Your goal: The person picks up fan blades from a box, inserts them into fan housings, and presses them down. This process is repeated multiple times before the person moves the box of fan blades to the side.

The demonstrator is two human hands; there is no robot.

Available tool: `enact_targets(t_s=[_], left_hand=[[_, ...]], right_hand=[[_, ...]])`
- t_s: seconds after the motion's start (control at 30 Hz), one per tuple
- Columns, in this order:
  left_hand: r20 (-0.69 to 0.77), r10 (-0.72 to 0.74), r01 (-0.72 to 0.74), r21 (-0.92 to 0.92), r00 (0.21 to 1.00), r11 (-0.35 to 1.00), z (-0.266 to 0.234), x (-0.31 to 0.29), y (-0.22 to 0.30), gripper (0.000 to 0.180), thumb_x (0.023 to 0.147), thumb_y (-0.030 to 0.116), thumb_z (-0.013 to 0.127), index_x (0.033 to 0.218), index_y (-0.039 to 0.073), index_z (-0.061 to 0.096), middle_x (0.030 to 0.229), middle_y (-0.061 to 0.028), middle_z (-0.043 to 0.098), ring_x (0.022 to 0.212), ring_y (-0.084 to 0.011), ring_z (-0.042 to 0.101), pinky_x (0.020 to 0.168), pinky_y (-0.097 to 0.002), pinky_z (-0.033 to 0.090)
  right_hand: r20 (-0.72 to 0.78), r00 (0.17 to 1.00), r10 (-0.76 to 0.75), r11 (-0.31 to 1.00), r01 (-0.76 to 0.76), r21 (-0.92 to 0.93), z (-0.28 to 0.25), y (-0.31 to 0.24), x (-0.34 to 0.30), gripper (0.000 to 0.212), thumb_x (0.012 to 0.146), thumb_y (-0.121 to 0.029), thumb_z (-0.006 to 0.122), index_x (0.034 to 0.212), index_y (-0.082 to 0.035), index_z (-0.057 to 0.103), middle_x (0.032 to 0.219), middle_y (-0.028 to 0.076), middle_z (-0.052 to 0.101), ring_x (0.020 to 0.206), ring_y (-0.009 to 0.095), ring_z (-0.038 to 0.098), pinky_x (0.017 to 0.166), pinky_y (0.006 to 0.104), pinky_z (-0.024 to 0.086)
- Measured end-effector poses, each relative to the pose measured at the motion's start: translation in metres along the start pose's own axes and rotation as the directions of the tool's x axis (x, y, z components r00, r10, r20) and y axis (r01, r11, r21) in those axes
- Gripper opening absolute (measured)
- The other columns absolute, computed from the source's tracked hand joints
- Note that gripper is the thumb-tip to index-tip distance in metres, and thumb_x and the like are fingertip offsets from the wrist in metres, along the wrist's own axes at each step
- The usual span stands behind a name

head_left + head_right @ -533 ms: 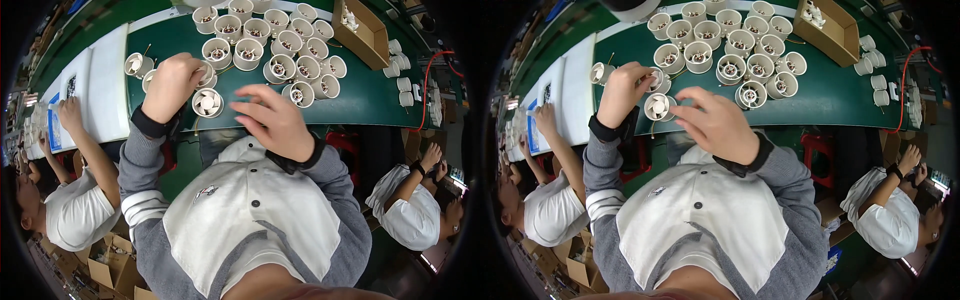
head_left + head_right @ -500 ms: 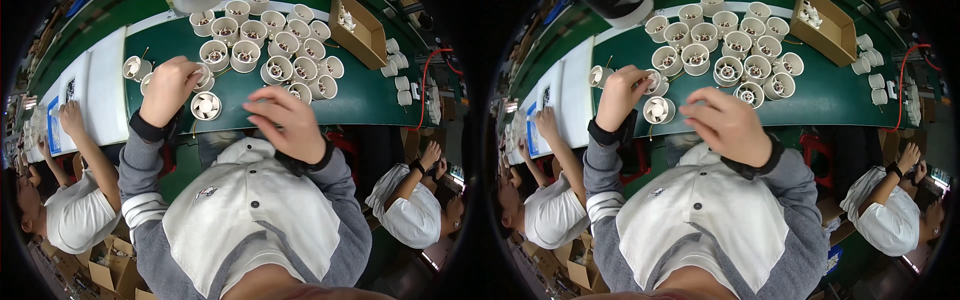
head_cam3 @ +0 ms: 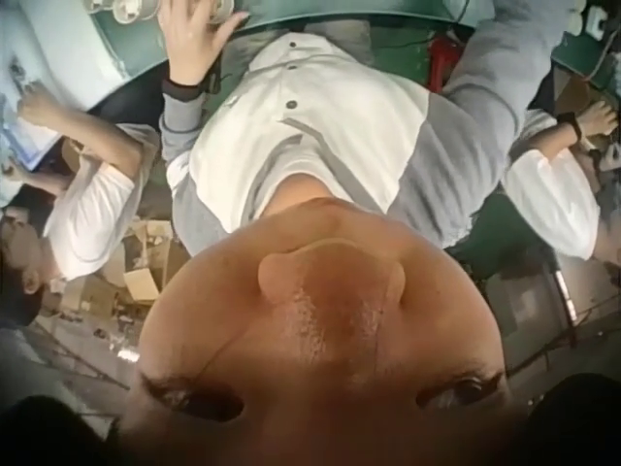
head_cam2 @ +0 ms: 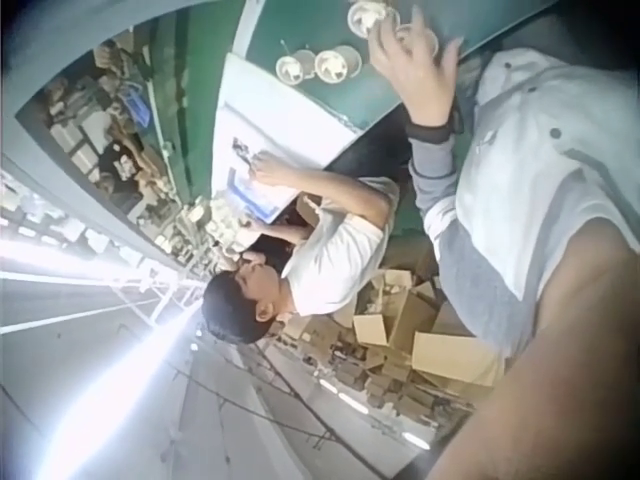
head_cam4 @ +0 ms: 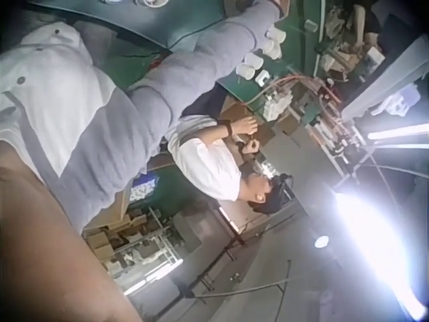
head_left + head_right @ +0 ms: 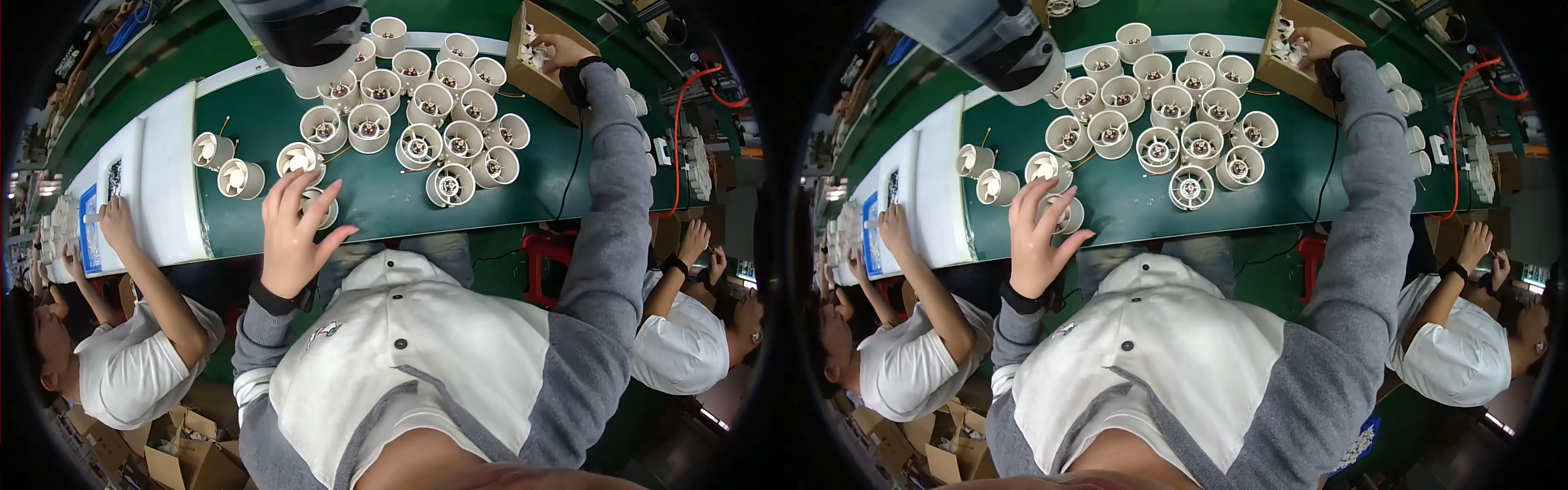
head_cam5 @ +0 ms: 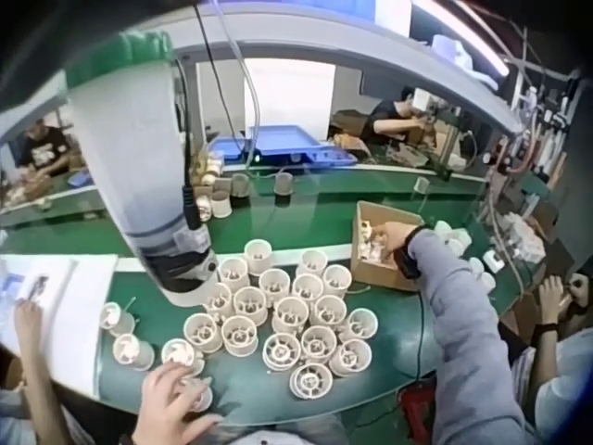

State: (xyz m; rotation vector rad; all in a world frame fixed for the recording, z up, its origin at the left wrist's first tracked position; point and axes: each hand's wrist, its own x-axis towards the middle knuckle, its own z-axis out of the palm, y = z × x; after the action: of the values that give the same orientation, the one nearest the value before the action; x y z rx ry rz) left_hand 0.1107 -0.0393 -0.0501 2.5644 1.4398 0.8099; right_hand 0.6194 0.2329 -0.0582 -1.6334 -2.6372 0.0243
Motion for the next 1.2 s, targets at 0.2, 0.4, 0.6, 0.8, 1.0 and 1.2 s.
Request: enact_targets(t_s=[0.2,0.4,0.6,0.8,1.0,1.2], left_hand=[[-0.012,-0.097,0.096,-0.07,0.995,0.993,0.014,-0.02,0.004,0.047,0.068,0.02,0.075,0.112,0.011,0.061,0.124,-0.0112,0.049,0.119,-0.0356,0.039,0.095,-0.0456,0.033],[-0.065,-0.066,0.063,-0.038,0.996,0.997,0.02,-0.016,0.012,0.044,0.069,0.018,0.074,0.111,0.011,0.061,0.124,-0.0114,0.049,0.121,-0.0367,0.039,0.095,-0.0495,0.032],[-0.076,-0.072,0.075,0.04,0.995,0.996,0.021,-0.014,0.003,0.046,0.07,0.019,0.074,0.114,0.012,0.06,0.124,-0.0113,0.049,0.124,-0.0384,0.036,0.099,-0.0546,0.028],[-0.081,-0.056,0.06,0.056,0.995,0.997,0.03,-0.017,-0.001,0.052,0.07,0.021,0.075,0.118,0.013,0.057,0.131,-0.0132,0.045,0.129,-0.0409,0.031,0.101,-0.0594,0.024],[-0.246,0.076,-0.177,-0.419,0.966,0.891,0.035,-0.002,0.022,0.063,0.069,0.019,0.077,0.125,0.01,0.05,0.135,-0.0205,0.038,0.13,-0.0413,0.031,0.102,-0.0515,0.031],[-0.286,-0.184,-0.159,-0.848,0.94,0.505,0.05,0.008,0.045,0.061,0.066,0.012,0.078,0.121,0.004,0.053,0.134,-0.0234,0.039,0.128,-0.0408,0.035,0.102,-0.0468,0.035]], right_hand=[[0.38,0.896,0.229,0.93,-0.316,0.185,0.006,0.004,0.011,0.044,0.059,-0.007,0.078,0.1,-0.008,0.062,0.103,0.01,0.062,0.101,0.024,0.056,0.091,0.0348,0.041],[0.443,0.832,0.334,0.903,-0.418,0.105,-0.004,-0.004,0.011,0.044,0.057,-0.011,0.08,0.096,-0.008,0.062,0.091,0.008,0.064,0.095,0.023,0.058,0.083,0.0329,0.045],[0.361,0.907,0.217,0.935,-0.3,0.192,-0.017,0.004,-0.02,0.038,0.061,-0.011,0.079,0.096,-0.006,0.065,0.089,0.007,0.066,0.084,0.021,0.061,0.074,0.0318,0.049],[0.146,0.929,0.341,0.824,-0.37,0.43,-0.068,-0.029,-0.061,0.034,0.071,-0.014,0.073,0.102,-0.003,0.063,0.09,0.004,0.064,0.08,0.013,0.06,0.071,0.0238,0.048],[-0.212,0.976,-0.049,0.866,0.147,0.477,-0.101,-0.187,-0.111,0.036,0.07,0.001,0.065,0.106,-0.003,0.062,0.105,0.007,0.056,0.082,0.012,0.058,0.067,0.0214,0.05],[-0.14,0.959,-0.245,0.764,0.28,0.581,-0.04,-0.343,-0.111,0.04,0.064,0.002,0.069,0.103,-0.005,0.063,0.096,0.01,0.054,0.085,0.022,0.061,0.067,0.028,0.052]])
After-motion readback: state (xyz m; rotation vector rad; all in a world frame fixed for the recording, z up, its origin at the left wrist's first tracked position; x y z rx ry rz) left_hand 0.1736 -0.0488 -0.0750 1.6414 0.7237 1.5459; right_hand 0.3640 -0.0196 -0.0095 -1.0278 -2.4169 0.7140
